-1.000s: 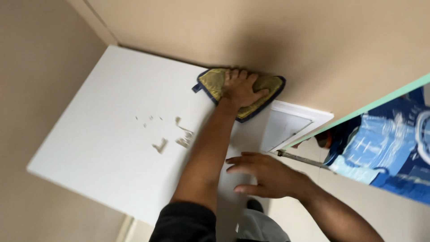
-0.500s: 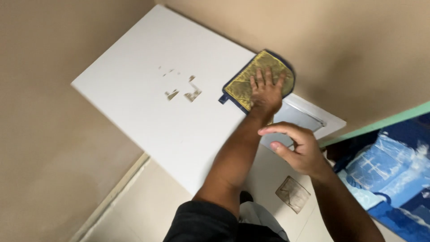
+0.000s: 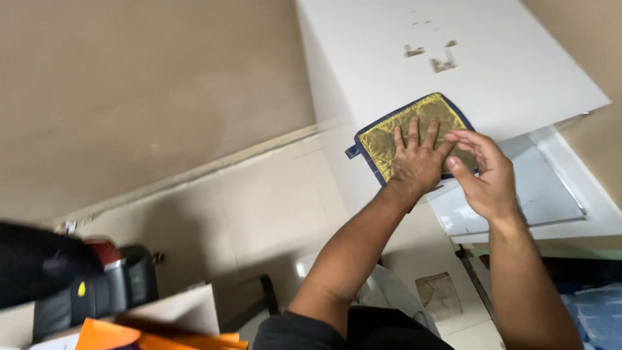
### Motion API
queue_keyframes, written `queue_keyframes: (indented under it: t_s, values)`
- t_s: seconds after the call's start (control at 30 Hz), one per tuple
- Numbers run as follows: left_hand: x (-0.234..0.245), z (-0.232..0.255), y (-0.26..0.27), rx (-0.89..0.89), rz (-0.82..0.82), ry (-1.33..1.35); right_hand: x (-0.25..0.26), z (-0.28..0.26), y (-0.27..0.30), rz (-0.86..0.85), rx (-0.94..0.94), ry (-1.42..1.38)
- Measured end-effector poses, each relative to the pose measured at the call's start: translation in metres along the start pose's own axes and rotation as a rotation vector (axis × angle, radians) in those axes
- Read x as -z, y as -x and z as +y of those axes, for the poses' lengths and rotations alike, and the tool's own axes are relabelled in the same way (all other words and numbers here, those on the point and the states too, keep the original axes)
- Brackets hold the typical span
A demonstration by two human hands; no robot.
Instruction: The person cleans a white cabinet and blue plastic baskets using a yellow and blue cloth. They wipe the top and sides of the cabinet, then move the baskets to clean them individually before placing them back.
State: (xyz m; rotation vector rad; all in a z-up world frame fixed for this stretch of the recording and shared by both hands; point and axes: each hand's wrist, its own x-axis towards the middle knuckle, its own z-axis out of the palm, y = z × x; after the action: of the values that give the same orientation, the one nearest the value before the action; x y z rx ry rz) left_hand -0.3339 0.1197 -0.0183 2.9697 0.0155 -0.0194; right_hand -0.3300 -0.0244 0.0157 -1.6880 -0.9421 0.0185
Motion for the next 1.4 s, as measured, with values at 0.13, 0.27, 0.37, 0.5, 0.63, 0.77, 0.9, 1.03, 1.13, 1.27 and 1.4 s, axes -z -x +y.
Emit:
queue_keyframes:
  t_s: [0.13, 0.27, 0.37, 0.5, 0.63, 0.77, 0.9, 1.03, 1.13, 1.27, 1.4]
  values:
    - [-0.002, -0.027, 0.074, 0.136, 0.074, -0.038, -0.025, 0.012, 0.050, 0.042, 0.016, -0.097]
    - [-0.056, -0.068, 0.138, 0.232, 0.345, 0.464, -0.043, 0.019, 0.099, 0.153, -0.111, -0.168]
    - [-0.108, -0.102, 0.210, 0.401, 0.522, 1.155, -0.065, 0.030, 0.132, 0.133, -0.308, -0.255]
    - [-0.182, -0.101, 0.304, 0.561, 0.597, 1.260, -0.109, 0.068, 0.175, -0.171, -0.391, -0.287]
    - [-0.239, -0.077, 0.364, 0.732, 0.700, 1.412, -0.149, 0.093, 0.203, -0.462, -0.467, -0.425]
    - [-0.296, -0.031, 0.401, 0.864, 0.808, 1.596, -0.172, 0.106, 0.239, -0.725, -0.513, -0.564]
    - [-0.348, 0.022, 0.440, 0.954, 0.941, 1.772, -0.187, 0.086, 0.275, -0.857, -0.395, -0.516]
    - [-0.295, 0.080, 0.442, 1.111, 0.922, 1.620, -0.203, 0.062, 0.316, -1.188, -0.772, -0.606]
    - [-0.224, 0.101, 0.448, 1.200, 0.804, 1.430, -0.216, 0.067, 0.332, -1.181, -0.857, -0.631]
    - [-0.202, 0.090, 0.483, 1.004, 0.916, 1.497, -0.226, 0.032, 0.315, -1.017, -1.051, -0.685]
    - [-0.162, 0.080, 0.545, 0.917, 1.005, 1.364, -0.252, -0.032, 0.313, -1.025, -1.100, -0.846]
